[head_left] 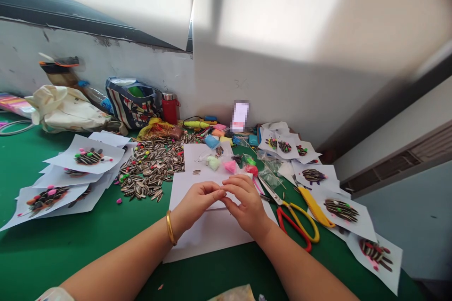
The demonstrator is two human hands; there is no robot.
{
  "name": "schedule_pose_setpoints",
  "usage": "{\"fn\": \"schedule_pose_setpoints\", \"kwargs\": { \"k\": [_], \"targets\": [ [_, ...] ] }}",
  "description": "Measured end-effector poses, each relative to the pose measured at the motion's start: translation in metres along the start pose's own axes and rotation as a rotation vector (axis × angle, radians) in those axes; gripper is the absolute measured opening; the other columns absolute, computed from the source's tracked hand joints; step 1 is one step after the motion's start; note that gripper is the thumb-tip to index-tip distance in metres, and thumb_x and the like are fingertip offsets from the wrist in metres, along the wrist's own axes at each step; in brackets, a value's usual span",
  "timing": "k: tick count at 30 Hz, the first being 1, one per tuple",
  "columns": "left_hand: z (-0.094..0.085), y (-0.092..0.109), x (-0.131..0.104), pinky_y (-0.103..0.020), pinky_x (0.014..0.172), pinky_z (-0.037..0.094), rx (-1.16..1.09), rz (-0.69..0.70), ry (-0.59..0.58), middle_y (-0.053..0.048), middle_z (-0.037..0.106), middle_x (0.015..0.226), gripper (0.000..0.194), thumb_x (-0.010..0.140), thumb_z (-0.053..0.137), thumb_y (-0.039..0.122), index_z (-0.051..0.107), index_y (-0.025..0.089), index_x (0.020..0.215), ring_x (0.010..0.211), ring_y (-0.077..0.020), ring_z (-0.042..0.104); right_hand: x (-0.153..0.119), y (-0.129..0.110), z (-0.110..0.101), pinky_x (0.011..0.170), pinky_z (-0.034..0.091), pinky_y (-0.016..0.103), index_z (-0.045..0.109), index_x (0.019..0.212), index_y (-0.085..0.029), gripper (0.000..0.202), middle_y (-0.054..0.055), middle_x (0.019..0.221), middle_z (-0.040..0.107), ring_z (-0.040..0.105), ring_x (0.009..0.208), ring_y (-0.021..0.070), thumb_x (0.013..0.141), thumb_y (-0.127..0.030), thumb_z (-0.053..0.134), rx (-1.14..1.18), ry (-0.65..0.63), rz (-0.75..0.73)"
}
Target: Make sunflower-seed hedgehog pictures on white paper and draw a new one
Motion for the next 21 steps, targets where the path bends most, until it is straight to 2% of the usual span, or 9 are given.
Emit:
{"fn": "schedule_pose_setpoints", "kwargs": {
  "k": [3,6,10,13,17,21],
  "targets": [
    [-0.004,0.002,0.000,-0.029,0.075,0.047,0.067,0.027,0.038,-0.003,0.066,0.078,0.027,0.077,0.074,0.042,0.072,0.015,0.076,0.077,-0.0165,0.057,0.000,0.001,0.001,0.097,0.049,0.046,0.067,0.112,-0.026,0.027,0.005,0.109,0.069,0.058,0.109,0.0240,0.086,-0.027,0.071,0.019,-0.020,0.009],
    [-0.003,0.004,-0.001,-0.029,0.076,0.047,0.094,0.044,0.027,-0.003,0.066,0.077,0.028,0.078,0.073,0.042,0.070,0.015,0.072,0.077,-0.0163,0.057,-0.001,0.004,0.002,0.097,0.049,0.046,0.068,0.109,-0.026,0.021,0.005,0.108,0.070,0.058,0.108,0.0241,0.088,-0.027,0.069,0.041,-0.030,0.024],
    [0.002,0.004,-0.001,-0.030,0.080,0.048,0.064,0.045,-0.018,-0.005,0.069,0.083,0.030,0.083,0.068,0.045,0.073,0.016,0.081,0.083,-0.0176,0.059,-0.002,0.006,-0.001,0.094,0.050,0.046,0.069,0.106,-0.028,0.018,0.004,0.103,0.071,0.060,0.104,0.0234,0.089,-0.022,0.067,0.040,0.010,0.034],
    [0.000,0.004,0.000,-0.031,0.084,0.049,0.074,0.070,0.001,-0.006,0.070,0.091,0.030,0.081,0.070,0.045,0.073,0.017,0.088,0.088,-0.0193,0.061,-0.002,0.007,-0.005,0.094,0.050,0.047,0.069,0.101,-0.027,0.016,0.005,0.102,0.071,0.061,0.103,0.0231,0.088,-0.019,0.068,0.042,0.056,0.040],
    [-0.005,0.010,0.000,-0.031,0.081,0.051,0.192,0.168,0.055,-0.006,0.069,0.091,0.029,0.079,0.072,0.045,0.073,0.017,0.087,0.088,-0.0198,0.063,-0.002,0.006,-0.008,0.093,0.050,0.046,0.069,0.093,-0.026,0.011,0.004,0.097,0.071,0.062,0.100,0.0224,0.088,-0.017,0.067,0.060,0.081,0.044],
    [-0.007,0.021,-0.004,-0.031,0.077,0.051,0.355,0.291,0.106,-0.006,0.069,0.084,0.028,0.082,0.070,0.046,0.071,0.018,0.081,0.082,-0.0188,0.063,-0.002,0.006,-0.006,0.093,0.051,0.044,0.069,0.094,-0.026,0.010,0.004,0.097,0.072,0.062,0.101,0.0215,0.089,-0.018,0.065,0.080,0.051,0.066]
  ]
}}
Point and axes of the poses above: each hand's wrist, its own x-axis towards the middle knuckle, its own z-axis out of the palm, y = z × x, the point moved 9 cm from there along x, towards the middle knuckle
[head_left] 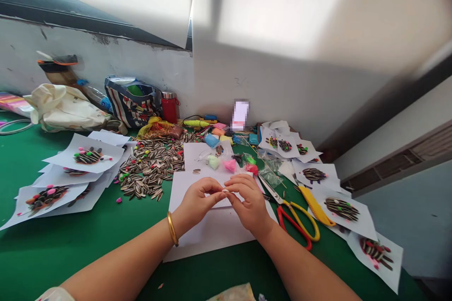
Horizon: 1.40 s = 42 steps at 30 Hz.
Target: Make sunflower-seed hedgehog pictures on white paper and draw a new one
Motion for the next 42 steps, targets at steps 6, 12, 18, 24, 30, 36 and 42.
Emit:
{"fn": "schedule_pose_setpoints", "kwargs": {
  "k": [6,12,18,24,30,36,42],
  "targets": [
    [-0.005,0.011,0.000,-0.030,0.074,0.049,0.073,0.064,0.047,-0.004,0.067,0.080,0.029,0.087,0.065,0.045,0.067,0.018,0.077,0.077,-0.0170,0.061,0.001,-0.002,0.003,0.095,0.050,0.045,0.068,0.104,-0.026,0.016,0.006,0.105,0.071,0.061,0.105,0.0229,0.094,-0.021,0.057,0.003,-0.073,0.002],
    [-0.005,0.015,-0.001,-0.029,0.074,0.049,0.089,0.094,0.053,-0.004,0.065,0.080,0.026,0.090,0.062,0.041,0.065,0.018,0.078,0.077,-0.0160,0.059,0.000,0.003,0.004,0.095,0.048,0.045,0.065,0.105,-0.025,0.014,0.006,0.106,0.069,0.059,0.106,0.0230,0.093,-0.021,0.058,-0.003,-0.074,0.033],
    [-0.006,0.016,-0.003,-0.031,0.079,0.050,0.195,0.132,0.083,-0.005,0.066,0.088,0.021,0.089,0.064,0.040,0.066,0.019,0.088,0.085,-0.0175,0.060,-0.001,0.005,0.007,0.093,0.048,0.044,0.063,0.091,-0.024,0.007,0.005,0.099,0.070,0.060,0.102,0.0230,0.093,-0.020,0.057,-0.030,-0.083,0.047],
    [-0.004,0.020,-0.005,-0.034,0.082,0.049,0.255,0.183,0.069,-0.005,0.068,0.086,0.021,0.092,0.061,0.038,0.067,0.020,0.082,0.086,-0.0189,0.061,0.000,0.003,0.009,0.093,0.048,0.044,0.064,0.092,-0.024,0.008,0.005,0.098,0.070,0.061,0.102,0.0232,0.091,-0.020,0.057,-0.074,-0.101,0.036],
    [-0.007,0.020,-0.005,-0.033,0.080,0.049,0.256,0.185,0.092,-0.004,0.067,0.085,0.019,0.091,0.062,0.037,0.066,0.020,0.082,0.084,-0.0183,0.061,0.000,0.002,0.010,0.093,0.047,0.045,0.062,0.093,-0.023,0.008,0.006,0.100,0.069,0.060,0.102,0.0237,0.091,-0.021,0.055,-0.087,-0.123,0.054],
    [-0.004,0.018,-0.005,-0.033,0.082,0.048,0.271,0.173,0.066,-0.005,0.066,0.090,0.020,0.092,0.060,0.039,0.066,0.020,0.087,0.088,-0.0186,0.060,-0.002,0.004,0.012,0.095,0.046,0.044,0.061,0.091,-0.024,0.009,0.005,0.097,0.069,0.060,0.102,0.0226,0.093,-0.020,0.053,-0.075,-0.131,0.045],
    [-0.001,0.016,-0.005,-0.034,0.083,0.048,0.303,0.181,0.043,-0.005,0.065,0.089,0.022,0.094,0.057,0.038,0.064,0.020,0.084,0.088,-0.0188,0.059,-0.001,0.004,0.013,0.093,0.046,0.044,0.061,0.090,-0.024,0.010,0.005,0.097,0.069,0.060,0.101,0.0230,0.093,-0.021,0.052,-0.089,-0.141,0.047]
  ]
}}
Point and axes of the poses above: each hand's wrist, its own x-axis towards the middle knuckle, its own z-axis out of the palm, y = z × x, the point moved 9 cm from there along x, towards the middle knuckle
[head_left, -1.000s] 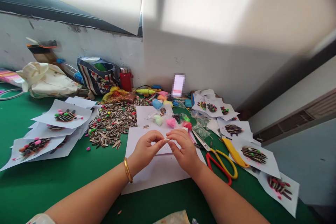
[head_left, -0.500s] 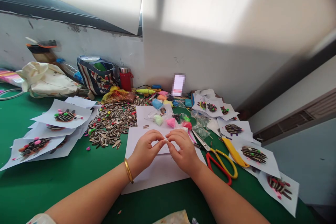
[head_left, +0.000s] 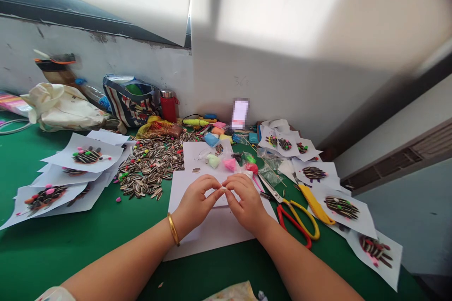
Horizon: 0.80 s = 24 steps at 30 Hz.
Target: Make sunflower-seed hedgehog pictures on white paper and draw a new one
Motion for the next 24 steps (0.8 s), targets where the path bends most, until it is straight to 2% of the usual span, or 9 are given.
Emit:
{"fn": "schedule_pose_setpoints", "kwargs": {
  "k": [4,9,13,19,24],
  "targets": [
    [-0.0019,-0.0011,0.0004,-0.034,0.081,0.048,0.009,-0.004,0.018,-0.005,0.065,0.087,0.024,0.094,0.057,0.040,0.064,0.020,0.083,0.086,-0.0191,0.059,0.0004,-0.0005,-0.0009,0.093,0.047,0.044,0.062,0.090,-0.023,0.010,0.006,0.097,0.069,0.060,0.100,0.0230,0.093,-0.021,0.052,-0.009,0.010,-0.004],
    [-0.0014,-0.0011,0.0006,-0.034,0.085,0.048,0.002,-0.009,0.011,-0.006,0.066,0.095,0.018,0.092,0.060,0.038,0.067,0.021,0.093,0.092,-0.0196,0.060,0.0002,0.0004,-0.0005,0.093,0.046,0.044,0.062,0.090,-0.024,0.010,0.006,0.096,0.069,0.060,0.100,0.0233,0.093,-0.021,0.052,-0.008,0.012,0.003],
    [-0.0007,-0.0021,0.0006,-0.032,0.081,0.047,0.014,-0.009,0.003,-0.004,0.066,0.086,0.021,0.093,0.058,0.037,0.064,0.020,0.082,0.086,-0.0181,0.060,-0.0001,0.0007,-0.0003,0.093,0.046,0.044,0.062,0.091,-0.023,0.010,0.006,0.097,0.069,0.060,0.100,0.0233,0.092,-0.020,0.052,-0.015,0.006,0.004],
    [0.0002,-0.0024,0.0007,-0.031,0.080,0.047,0.011,-0.007,-0.005,-0.003,0.065,0.084,0.022,0.093,0.059,0.037,0.063,0.020,0.080,0.084,-0.0175,0.060,-0.0009,0.0020,0.0005,0.093,0.045,0.044,0.060,0.092,-0.023,0.009,0.005,0.098,0.068,0.059,0.101,0.0229,0.093,-0.021,0.051,-0.005,-0.004,0.009],
    [-0.0018,-0.0013,0.0004,-0.033,0.087,0.048,0.017,-0.007,0.015,-0.005,0.066,0.099,0.017,0.091,0.063,0.036,0.068,0.022,0.098,0.096,-0.0190,0.060,-0.0012,0.0042,0.0021,0.093,0.045,0.044,0.060,0.090,-0.023,0.009,0.005,0.096,0.067,0.058,0.101,0.0231,0.093,-0.020,0.052,-0.011,-0.007,0.018]
  ]
}}
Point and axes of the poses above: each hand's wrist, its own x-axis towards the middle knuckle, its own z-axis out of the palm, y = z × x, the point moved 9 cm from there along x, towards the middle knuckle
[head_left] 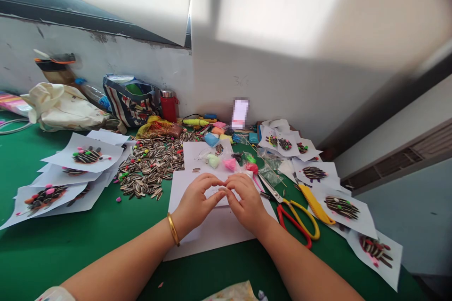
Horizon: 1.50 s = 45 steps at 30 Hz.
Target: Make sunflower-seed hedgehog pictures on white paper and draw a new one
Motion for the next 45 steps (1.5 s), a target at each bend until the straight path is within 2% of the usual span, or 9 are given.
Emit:
{"fn": "schedule_pose_setpoints", "kwargs": {
  "k": [2,8,13,21,25,32,38,45],
  "targets": [
    [0.000,0.001,0.000,-0.033,0.088,0.048,-0.008,0.008,-0.005,-0.005,0.067,0.101,0.017,0.091,0.063,0.035,0.070,0.023,0.100,0.096,-0.0186,0.061,0.000,-0.001,0.000,0.094,0.044,0.045,0.060,0.091,-0.023,0.008,0.005,0.096,0.068,0.058,0.103,0.0235,0.093,-0.020,0.052,-0.003,-0.003,-0.010],
    [-0.004,0.001,0.001,-0.032,0.083,0.048,0.003,0.013,0.034,-0.004,0.068,0.087,0.017,0.092,0.061,0.032,0.069,0.020,0.083,0.087,-0.0175,0.062,0.000,-0.002,-0.002,0.092,0.045,0.045,0.061,0.098,-0.023,0.009,0.006,0.098,0.067,0.058,0.100,0.0236,0.091,-0.020,0.054,-0.014,0.020,-0.008],
    [-0.002,-0.004,0.002,-0.030,0.079,0.048,-0.107,-0.074,0.015,-0.003,0.067,0.084,0.019,0.090,0.062,0.033,0.066,0.018,0.079,0.083,-0.0169,0.061,0.000,-0.009,-0.004,0.094,0.046,0.046,0.061,0.113,-0.025,0.028,0.006,0.106,0.067,0.058,0.104,0.0249,0.085,-0.022,0.067,-0.038,0.060,-0.091],
    [0.014,-0.014,-0.001,-0.031,0.075,0.049,-0.361,-0.258,-0.096,-0.006,0.067,0.084,0.027,0.086,0.065,0.043,0.070,0.016,0.083,0.081,-0.0186,0.061,0.001,-0.013,-0.009,0.094,0.047,0.047,0.065,0.112,-0.027,0.025,0.005,0.102,0.069,0.059,0.103,0.0237,0.089,-0.018,0.064,0.004,0.089,-0.133],
    [0.020,-0.018,-0.003,-0.033,0.081,0.050,-0.466,-0.317,-0.139,-0.007,0.069,0.091,0.030,0.083,0.068,0.045,0.072,0.016,0.090,0.088,-0.0210,0.062,0.000,-0.015,-0.010,0.093,0.048,0.046,0.066,0.112,-0.027,0.027,0.004,0.102,0.069,0.059,0.102,0.0230,0.088,-0.015,0.064,0.022,0.095,-0.148],
    [0.033,-0.020,-0.009,-0.034,0.087,0.049,-0.719,-0.454,-0.212,-0.008,0.073,0.094,0.030,0.080,0.072,0.043,0.076,0.016,0.091,0.093,-0.0222,0.063,0.002,-0.017,-0.007,0.090,0.049,0.045,0.067,0.109,-0.027,0.023,0.004,0.099,0.070,0.059,0.100,0.0231,0.088,-0.017,0.064,0.018,0.082,-0.143],
    [0.041,-0.020,-0.013,-0.036,0.085,0.051,-0.847,-0.505,-0.252,-0.008,0.073,0.088,0.028,0.079,0.074,0.041,0.076,0.014,0.085,0.087,-0.0215,0.064,0.002,-0.019,-0.011,0.089,0.049,0.044,0.069,0.104,-0.027,0.020,0.003,0.097,0.071,0.059,0.098,0.0220,0.087,-0.016,0.066,0.028,0.102,-0.158],
    [0.041,-0.021,-0.013,-0.036,0.087,0.050,-0.868,-0.504,-0.264,-0.008,0.072,0.089,0.029,0.080,0.074,0.042,0.076,0.013,0.086,0.088,-0.0209,0.063,0.001,-0.017,-0.012,0.089,0.050,0.045,0.070,0.104,-0.027,0.020,0.004,0.097,0.071,0.061,0.096,0.0221,0.087,-0.018,0.065,0.011,0.110,-0.153]
  ]
}}
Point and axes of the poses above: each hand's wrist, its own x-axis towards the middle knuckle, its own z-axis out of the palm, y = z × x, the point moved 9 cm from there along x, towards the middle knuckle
